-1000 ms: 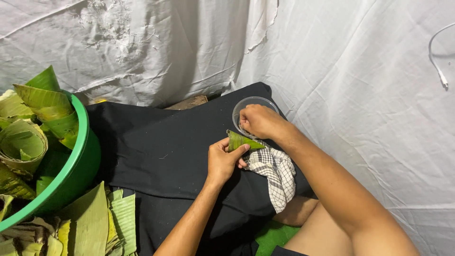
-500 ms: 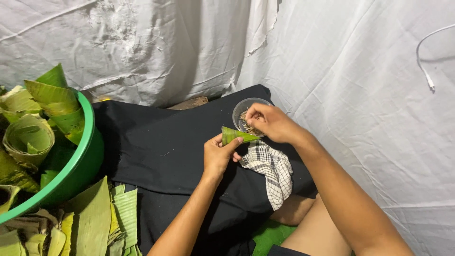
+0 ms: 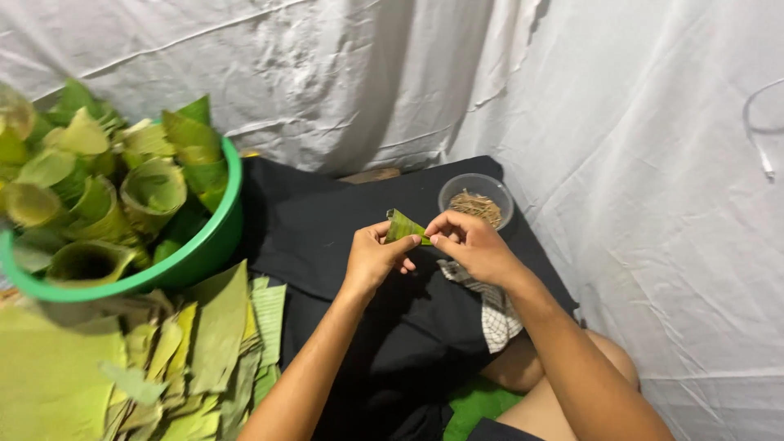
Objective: Cleaning banana leaves with a cloth and rolling them into cones secured with small wooden pins.
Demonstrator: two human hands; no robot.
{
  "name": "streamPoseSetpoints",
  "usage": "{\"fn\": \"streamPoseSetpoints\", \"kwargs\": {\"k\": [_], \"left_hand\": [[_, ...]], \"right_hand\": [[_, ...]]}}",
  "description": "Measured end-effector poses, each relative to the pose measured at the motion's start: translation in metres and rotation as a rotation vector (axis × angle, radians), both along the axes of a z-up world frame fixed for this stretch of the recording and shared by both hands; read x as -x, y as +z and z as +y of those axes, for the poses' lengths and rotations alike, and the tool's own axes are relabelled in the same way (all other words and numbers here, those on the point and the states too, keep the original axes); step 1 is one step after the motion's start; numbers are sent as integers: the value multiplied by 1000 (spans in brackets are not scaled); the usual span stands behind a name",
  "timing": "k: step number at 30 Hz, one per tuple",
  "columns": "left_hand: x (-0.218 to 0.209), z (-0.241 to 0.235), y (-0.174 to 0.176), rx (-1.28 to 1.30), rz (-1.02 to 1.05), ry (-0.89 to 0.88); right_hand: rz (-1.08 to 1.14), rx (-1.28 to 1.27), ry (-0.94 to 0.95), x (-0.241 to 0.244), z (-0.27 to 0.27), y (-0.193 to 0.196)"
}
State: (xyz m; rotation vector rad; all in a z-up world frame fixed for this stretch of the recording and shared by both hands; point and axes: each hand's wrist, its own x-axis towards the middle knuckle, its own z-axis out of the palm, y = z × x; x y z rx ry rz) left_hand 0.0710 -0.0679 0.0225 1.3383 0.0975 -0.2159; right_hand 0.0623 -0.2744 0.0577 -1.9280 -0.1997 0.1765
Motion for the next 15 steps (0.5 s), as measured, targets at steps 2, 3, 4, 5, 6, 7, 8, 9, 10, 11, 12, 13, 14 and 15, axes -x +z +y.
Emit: {"fn": "streamPoseSetpoints", "kwargs": {"k": [2,3,4,5,6,7,8,9,10,11,12,13,14,15], "left_hand": [[13,16,3,-8,20,27],[19,24,5,-10,34,38],[25,32,0,-11,38,53],[30,39,-4,-8,49,81],[35,46,-8,-6,61,109],[39,52,-11,-5,63,126],[43,58,-14,-6,68,147],[48,64,-19,-5,78,168],[52,69,-23,-3,85,184],[54,73,-26,-22,86,202],[57,77,-30,-41,87,219],[60,81,-34,-38,91,226],[63,84,-38,-39,96,251],[63,87,-41,-40,98,273]], "right_hand": [[-17,-1,20,9,18,0],[-39,5,24,13,27,0],[-36,3,39,16,37,-6],[-84,19,20,20,46,-12],[-133,33,2,23,55,-18],[-132,32,18,26,63,-21],[-177,55,8,30,71,-24],[-217,79,-3,36,79,-29],[-211,79,14,38,87,-32],[-260,88,7,41,93,-36],[-310,96,1,44,99,-39],[-307,98,9,47,104,-41],[-343,77,-8,49,108,-44],[-382,57,-27,50,112,-46]]}}
